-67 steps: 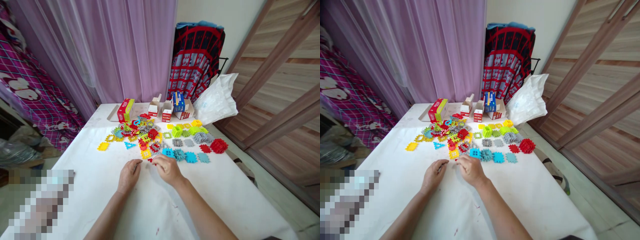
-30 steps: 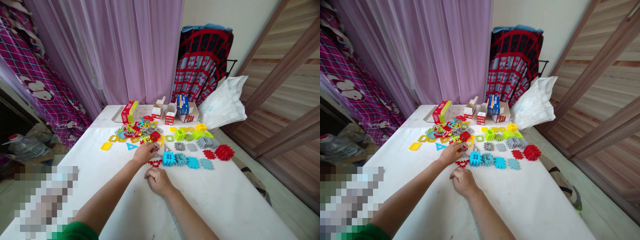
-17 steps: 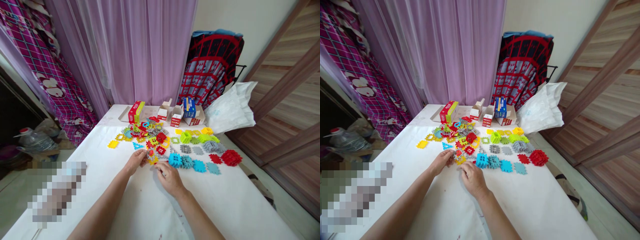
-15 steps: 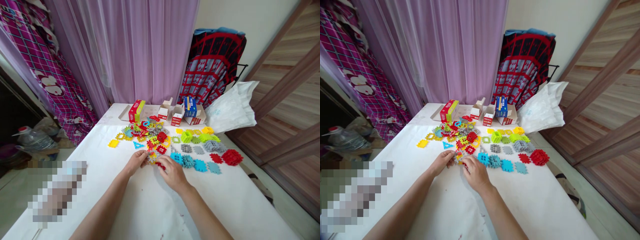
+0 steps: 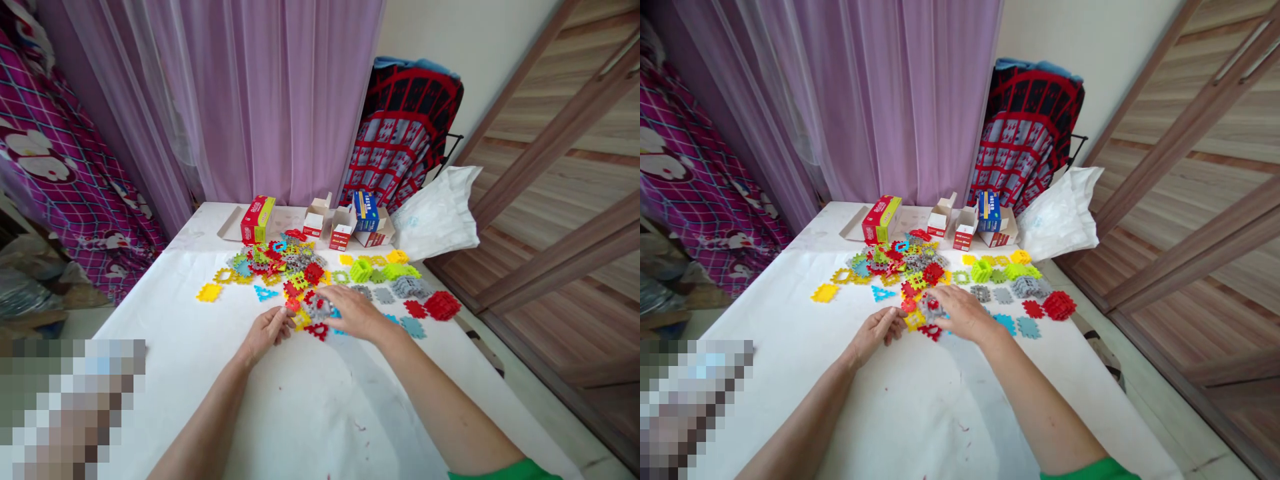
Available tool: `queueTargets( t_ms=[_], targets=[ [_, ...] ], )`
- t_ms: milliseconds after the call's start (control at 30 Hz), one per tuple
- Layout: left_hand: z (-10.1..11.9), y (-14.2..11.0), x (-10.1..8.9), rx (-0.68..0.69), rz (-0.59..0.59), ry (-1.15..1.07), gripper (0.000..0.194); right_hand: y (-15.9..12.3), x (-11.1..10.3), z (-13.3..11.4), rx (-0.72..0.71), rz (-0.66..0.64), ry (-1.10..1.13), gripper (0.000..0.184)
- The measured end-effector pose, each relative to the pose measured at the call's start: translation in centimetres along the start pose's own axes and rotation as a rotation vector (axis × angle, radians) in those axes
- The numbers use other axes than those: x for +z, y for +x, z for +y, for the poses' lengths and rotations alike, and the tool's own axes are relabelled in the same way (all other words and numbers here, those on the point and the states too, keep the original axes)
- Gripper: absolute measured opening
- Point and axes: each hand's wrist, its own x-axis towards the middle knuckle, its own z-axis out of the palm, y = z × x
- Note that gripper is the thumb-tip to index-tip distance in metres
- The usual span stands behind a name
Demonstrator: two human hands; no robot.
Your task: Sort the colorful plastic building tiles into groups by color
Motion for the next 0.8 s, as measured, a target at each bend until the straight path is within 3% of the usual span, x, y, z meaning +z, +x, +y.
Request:
queueTargets(
  t_ms=[133, 267, 433, 800],
  targets=[
    [0.2, 0.3, -0.1, -0.018, 0.021, -0.043, 0.057, -1.9, -3.4, 7.0, 0.308, 0.012, -0.152, 0.05],
    [-0.2, 0.5, 0.0, -0.019, 0.034, -0.061, 0.054, -3.3, -3.4, 11.4, 0.349, -0.139, -0.182, 0.049],
    [-0.9, 0.6, -0.1, 0.005, 0.026, -0.051, 0.051, -3.3, -2.0, 12.4, 0.32, -0.208, -0.188, 0.05],
    [-0.6, 0.8, 0.1, -0.008, 0.054, -0.051, 0.053, -2.2, -1.3, 12.5, 0.28, -0.305, -0.239, 0.058]
  ],
)
